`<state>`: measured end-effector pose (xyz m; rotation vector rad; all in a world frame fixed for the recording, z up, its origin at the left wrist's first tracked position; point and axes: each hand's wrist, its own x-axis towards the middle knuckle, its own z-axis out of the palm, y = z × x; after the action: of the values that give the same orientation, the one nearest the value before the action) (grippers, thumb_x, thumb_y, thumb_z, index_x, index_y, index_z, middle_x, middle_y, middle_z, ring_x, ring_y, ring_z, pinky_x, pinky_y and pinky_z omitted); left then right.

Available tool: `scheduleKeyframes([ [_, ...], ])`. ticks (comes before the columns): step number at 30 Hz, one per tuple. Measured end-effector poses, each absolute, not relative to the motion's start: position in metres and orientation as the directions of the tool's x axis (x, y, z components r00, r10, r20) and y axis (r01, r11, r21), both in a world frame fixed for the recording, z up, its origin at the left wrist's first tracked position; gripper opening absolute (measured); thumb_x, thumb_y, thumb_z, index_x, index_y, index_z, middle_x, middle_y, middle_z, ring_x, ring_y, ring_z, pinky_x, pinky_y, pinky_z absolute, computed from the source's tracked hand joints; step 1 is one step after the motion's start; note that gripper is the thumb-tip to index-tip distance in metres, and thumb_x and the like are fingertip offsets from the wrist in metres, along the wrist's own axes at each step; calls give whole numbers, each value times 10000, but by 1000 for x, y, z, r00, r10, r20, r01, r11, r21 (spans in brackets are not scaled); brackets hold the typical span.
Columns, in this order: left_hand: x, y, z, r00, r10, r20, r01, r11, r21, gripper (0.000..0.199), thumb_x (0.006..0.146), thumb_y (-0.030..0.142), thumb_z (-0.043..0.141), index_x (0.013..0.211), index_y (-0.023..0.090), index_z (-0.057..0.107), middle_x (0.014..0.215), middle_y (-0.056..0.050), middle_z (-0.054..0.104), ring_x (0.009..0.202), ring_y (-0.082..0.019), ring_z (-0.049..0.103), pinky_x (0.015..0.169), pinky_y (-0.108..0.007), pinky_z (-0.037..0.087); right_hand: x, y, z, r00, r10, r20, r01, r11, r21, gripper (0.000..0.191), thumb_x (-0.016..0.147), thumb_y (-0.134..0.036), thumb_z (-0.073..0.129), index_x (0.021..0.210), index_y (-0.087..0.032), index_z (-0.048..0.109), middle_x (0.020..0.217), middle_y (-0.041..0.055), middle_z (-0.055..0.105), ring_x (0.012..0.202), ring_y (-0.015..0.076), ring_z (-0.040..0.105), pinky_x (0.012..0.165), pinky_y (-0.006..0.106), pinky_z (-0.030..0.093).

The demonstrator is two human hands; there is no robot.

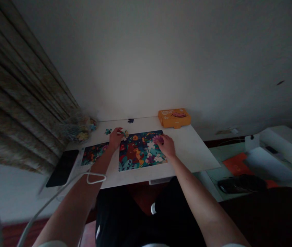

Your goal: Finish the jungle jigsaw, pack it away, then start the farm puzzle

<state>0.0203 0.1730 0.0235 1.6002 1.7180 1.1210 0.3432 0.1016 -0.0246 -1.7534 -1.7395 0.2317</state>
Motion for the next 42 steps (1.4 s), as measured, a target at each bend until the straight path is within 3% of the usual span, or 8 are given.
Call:
scheduleKeyframes([
  [5, 61, 119, 26, -197, 979, 60, 168, -27, 985, 413, 680, 204, 745, 1090, 212, 696, 954, 0, 702, 708, -131, 663, 649, -245, 549, 355, 110, -27, 298, 892, 340, 531, 140, -836, 470, 914, -575, 585, 1119, -180, 734, 1205, 143, 740, 1150, 283, 667, 1053, 444, 495],
  [8, 90, 86, 23, -164, 986, 33, 91, -18, 996, 396, 668, 195, 772, 1060, 201, 720, 938, -10, 708, 740, -137, 662, 647, -235, 544, 358, 103, -19, 435, 835, 338, 436, 133, -890, 505, 921, -604, 564, 1098, -159, 725, 1167, 161, 748, 1134, 292, 677, 1045, 474, 505],
  [15, 142, 40, 15, -71, 997, -27, 21, 29, 999, 340, 692, 178, 786, 1027, 194, 735, 886, -8, 700, 664, -117, 657, 604, -218, 529, 329, 10, -5, 160, 784, 600, 630, 386, -674, 288, 988, -447, 612, 1156, -238, 718, 1180, 115, 733, 1129, 258, 674, 1023, 445, 545],
  [22, 164, 21, 9, -5, 999, -32, 64, 32, 997, 245, 713, 162, 769, 954, 188, 737, 861, -15, 723, 693, -139, 678, 626, -228, 538, 298, -44, -21, 139, 801, 582, 723, 319, -612, 334, 991, -387, 631, 1286, -239, 680, 1246, 136, 712, 1175, 284, 668, 1005, 473, 579],
  [31, 173, 18, 1, 88, 996, 18, 158, -32, 987, 259, 820, 184, 725, 1079, 195, 708, 957, -50, 748, 789, -180, 731, 729, -287, 590, 309, -42, -23, 171, 757, 631, 757, 309, -576, 255, 1002, -355, 605, 1183, -222, 726, 1132, 124, 739, 1069, 266, 670, 952, 448, 579],
  [34, 158, 14, -1, 175, 968, 180, 340, -231, 912, 302, 912, 225, 660, 1213, 219, 687, 1126, -88, 737, 959, -220, 737, 869, -366, 604, 325, -42, -24, 226, 749, 623, 797, 226, -560, 241, 996, -373, 607, 1114, -220, 752, 1088, 125, 747, 1034, 277, 657, 942, 460, 557],
  [37, 128, 11, -1, 331, 880, 340, 561, -473, 679, 274, 954, 257, 631, 1216, 251, 713, 1277, -106, 704, 1189, -279, 673, 1101, -502, 499, 342, -44, -26, 228, 783, 579, 815, 172, -554, 260, 1003, -380, 580, 1085, -217, 765, 1067, 128, 751, 1015, 286, 649, 942, 464, 534],
  [42, 95, 9, -4, 479, 798, 365, 681, -600, 420, 303, 969, 340, 633, 1250, 272, 725, 1363, -108, 678, 1321, -301, 601, 1255, -579, 301, 353, -47, -26, 201, 833, 515, 823, 141, -550, 269, 1004, -374, 558, 1058, -228, 778, 1075, 124, 748, 1001, 288, 636, 935, 455, 511],
])
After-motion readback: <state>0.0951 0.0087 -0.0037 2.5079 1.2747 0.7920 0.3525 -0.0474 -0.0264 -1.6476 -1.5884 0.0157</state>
